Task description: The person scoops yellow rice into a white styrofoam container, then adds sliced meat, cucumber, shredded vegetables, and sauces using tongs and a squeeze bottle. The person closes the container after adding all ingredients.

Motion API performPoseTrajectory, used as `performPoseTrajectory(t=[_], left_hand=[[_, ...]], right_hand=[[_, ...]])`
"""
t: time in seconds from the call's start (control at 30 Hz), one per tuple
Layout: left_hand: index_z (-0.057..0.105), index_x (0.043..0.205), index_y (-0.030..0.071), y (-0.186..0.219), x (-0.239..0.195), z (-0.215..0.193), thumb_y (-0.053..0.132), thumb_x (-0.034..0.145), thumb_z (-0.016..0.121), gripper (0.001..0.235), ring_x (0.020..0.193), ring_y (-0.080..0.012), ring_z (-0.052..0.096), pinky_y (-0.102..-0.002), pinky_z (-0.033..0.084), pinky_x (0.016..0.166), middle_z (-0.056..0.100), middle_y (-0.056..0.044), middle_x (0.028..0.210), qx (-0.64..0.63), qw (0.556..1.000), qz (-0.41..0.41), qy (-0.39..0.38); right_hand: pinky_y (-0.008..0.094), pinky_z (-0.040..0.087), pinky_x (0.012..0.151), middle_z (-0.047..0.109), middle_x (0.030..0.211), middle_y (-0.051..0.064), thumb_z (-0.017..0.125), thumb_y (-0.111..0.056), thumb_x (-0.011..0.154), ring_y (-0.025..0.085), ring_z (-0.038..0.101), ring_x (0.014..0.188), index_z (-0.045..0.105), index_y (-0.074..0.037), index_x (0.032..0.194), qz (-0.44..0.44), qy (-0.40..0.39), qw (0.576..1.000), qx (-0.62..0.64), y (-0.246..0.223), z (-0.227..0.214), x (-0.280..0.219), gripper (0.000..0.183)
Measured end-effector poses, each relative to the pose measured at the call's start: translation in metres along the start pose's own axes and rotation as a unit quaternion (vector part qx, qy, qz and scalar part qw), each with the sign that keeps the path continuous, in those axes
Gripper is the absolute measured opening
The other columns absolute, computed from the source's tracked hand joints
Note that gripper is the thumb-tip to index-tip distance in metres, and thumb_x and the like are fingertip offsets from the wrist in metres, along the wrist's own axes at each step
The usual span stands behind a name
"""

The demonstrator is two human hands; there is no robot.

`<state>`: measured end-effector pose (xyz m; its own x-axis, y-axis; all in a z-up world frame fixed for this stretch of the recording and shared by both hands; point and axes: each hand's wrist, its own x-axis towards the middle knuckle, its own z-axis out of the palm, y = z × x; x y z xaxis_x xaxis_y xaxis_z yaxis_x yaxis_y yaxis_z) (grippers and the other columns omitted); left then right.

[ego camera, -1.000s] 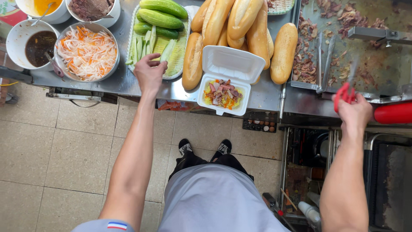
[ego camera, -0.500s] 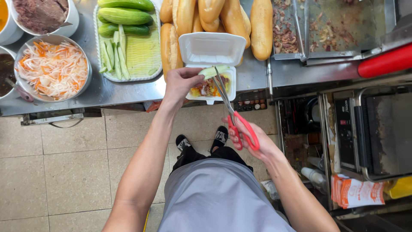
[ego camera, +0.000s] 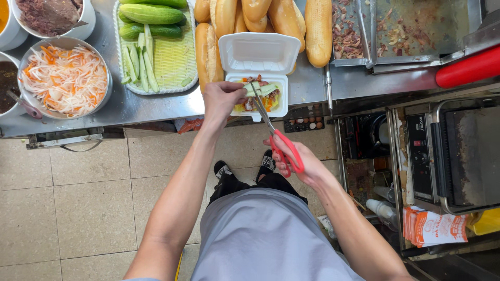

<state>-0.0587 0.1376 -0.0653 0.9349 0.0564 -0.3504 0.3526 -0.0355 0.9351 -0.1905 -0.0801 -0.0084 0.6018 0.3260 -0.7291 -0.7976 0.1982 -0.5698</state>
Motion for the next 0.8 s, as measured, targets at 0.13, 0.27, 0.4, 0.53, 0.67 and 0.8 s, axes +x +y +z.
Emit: performPoseTrajectory(t=[0.13,0.27,0.4,0.53,0.67,0.8], left_hand=[[0.081,0.100,0.001,-0.004,0.003,0.009,0.012,0.083,0.081,0.021,0.069,-0.0168,0.077,-0.028,0.062,0.066,0.080,-0.012,0.084,0.192,0.980,0.044,0.038],[0.080,0.102,0.001,-0.013,-0.001,0.000,0.017,0.082,0.084,0.026,0.063,-0.0227,0.072,-0.037,0.058,0.059,0.077,-0.015,0.080,0.275,0.945,0.151,0.093],[0.079,0.098,-0.002,-0.034,-0.021,-0.011,0.030,0.092,0.074,0.033,0.067,-0.0221,0.075,-0.039,0.059,0.068,0.077,-0.017,0.077,0.223,0.947,0.115,0.202],[0.074,0.096,-0.005,-0.054,-0.012,0.004,0.041,0.104,0.058,0.050,0.072,-0.0255,0.070,-0.043,0.056,0.073,0.071,-0.016,0.075,0.194,0.967,0.059,0.155],[0.064,0.098,-0.006,-0.064,0.005,0.021,0.043,0.111,0.041,0.055,0.085,-0.0267,0.065,-0.045,0.052,0.085,0.068,-0.018,0.086,0.117,0.981,-0.047,0.148],[0.059,0.122,0.003,-0.059,0.002,0.036,0.039,0.107,0.042,0.043,0.116,-0.0183,0.058,-0.039,0.044,0.105,0.065,-0.014,0.125,-0.180,0.978,-0.040,0.092]], right_hand=[[0.023,0.032,0.038,0.048,0.066,-0.004,0.064,-0.043,0.098,0.006,0.042,0.048,0.065,0.002,0.126,0.003,0.052,0.997,-0.058,-0.004,0.009,0.014,0.053],[0.023,0.033,0.037,0.052,0.066,-0.003,0.065,-0.038,0.096,0.005,0.044,0.046,0.065,-0.002,0.130,-0.020,0.069,0.991,-0.113,-0.012,-0.010,0.001,0.050],[0.023,0.044,0.048,0.061,0.078,0.003,0.067,-0.034,0.098,0.007,0.053,0.058,0.063,-0.001,0.143,-0.198,0.191,0.933,-0.234,-0.021,-0.043,-0.002,0.056],[0.026,0.063,0.081,0.072,0.113,0.010,0.066,-0.034,0.098,0.013,0.073,0.097,0.040,0.000,0.152,-0.308,0.223,0.909,-0.173,-0.026,-0.055,0.063,0.068],[0.031,0.060,0.084,0.071,0.123,0.016,0.065,-0.036,0.101,0.018,0.071,0.102,0.043,-0.001,0.152,-0.274,0.198,0.936,-0.096,-0.026,-0.059,0.106,0.066],[0.033,0.063,0.081,0.069,0.125,0.015,0.063,-0.038,0.098,0.018,0.072,0.101,0.043,-0.003,0.151,-0.244,0.170,0.950,-0.093,-0.047,-0.069,0.073,0.066]])
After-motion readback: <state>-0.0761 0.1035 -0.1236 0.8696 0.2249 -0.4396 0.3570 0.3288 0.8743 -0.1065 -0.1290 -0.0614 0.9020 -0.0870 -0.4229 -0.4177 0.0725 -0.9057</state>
